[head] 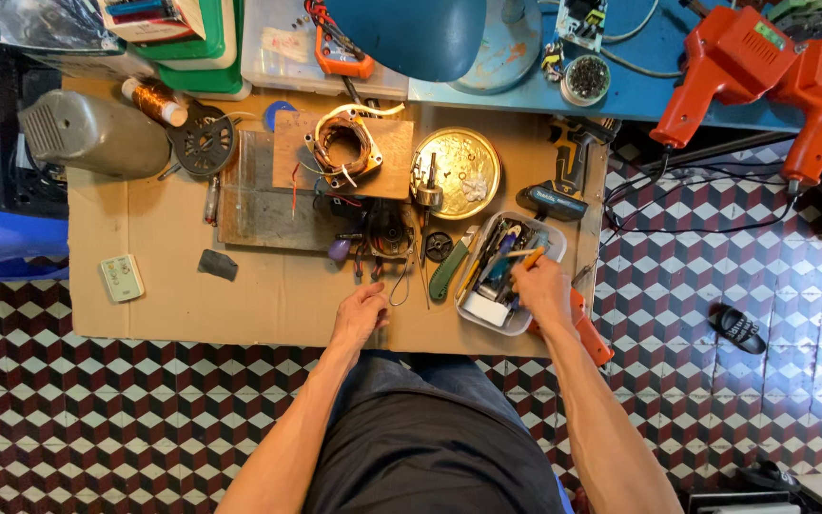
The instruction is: The person works at a cluttered workbench, using a screwdriver to adjust a small motor or fan component, then uses pliers to strip and twist wires. They handle a multimeter and a small white cloth while manipulating the component and its wiring.
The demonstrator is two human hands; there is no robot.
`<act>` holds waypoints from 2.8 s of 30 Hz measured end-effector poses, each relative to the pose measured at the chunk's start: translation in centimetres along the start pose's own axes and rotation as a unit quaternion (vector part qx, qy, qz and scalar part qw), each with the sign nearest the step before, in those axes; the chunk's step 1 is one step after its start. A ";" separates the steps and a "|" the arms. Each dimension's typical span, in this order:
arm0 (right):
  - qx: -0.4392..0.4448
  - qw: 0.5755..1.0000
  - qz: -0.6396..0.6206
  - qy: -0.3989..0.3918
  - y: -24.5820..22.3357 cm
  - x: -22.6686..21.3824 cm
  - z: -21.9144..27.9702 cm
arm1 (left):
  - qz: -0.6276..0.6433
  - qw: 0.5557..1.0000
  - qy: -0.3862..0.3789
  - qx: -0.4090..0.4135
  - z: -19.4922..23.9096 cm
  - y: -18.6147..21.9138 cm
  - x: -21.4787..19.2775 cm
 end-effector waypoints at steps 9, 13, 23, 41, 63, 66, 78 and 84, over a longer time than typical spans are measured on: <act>-0.035 0.971 -0.234 -0.022 0.8 -2.0 3.8 | -0.064 0.995 -0.043 0.064 0.8 1.6 3.7; -0.075 0.962 -0.263 -0.008 0.2 -2.8 5.1 | -0.088 0.993 -0.053 0.064 0.6 0.8 5.3; 0.014 0.992 -0.128 0.013 -2.9 -5.0 4.9 | -0.049 0.993 -0.082 0.065 -1.0 -2.3 5.6; -0.065 0.980 -0.173 -0.077 -12.4 6.2 3.4 | 0.032 0.997 -0.051 0.049 2.9 -1.3 2.1; -0.180 0.976 0.005 0.122 -11.3 0.4 -13.1 | -0.055 0.995 -0.005 0.080 3.5 1.4 1.0; -0.155 0.988 0.016 0.017 -10.9 1.6 -15.7 | 0.033 0.998 -0.038 0.041 3.7 0.9 4.2; -0.280 0.951 0.132 -0.018 -14.2 1.2 -16.5 | 0.110 0.984 0.063 0.122 -1.3 8.5 12.9; -0.246 0.960 0.129 -0.009 -13.4 0.1 -17.3 | 0.063 0.976 0.141 0.151 -1.0 9.7 11.0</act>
Point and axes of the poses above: each hand's wrist, its own z-axis away from the middle knuckle, its own x-axis out of the palm, y = z × x, the point moved 7 cm from there along -z, towards the middle knuckle, and after that the axes turned 4 degrees about -x, right-handed, at the moved point
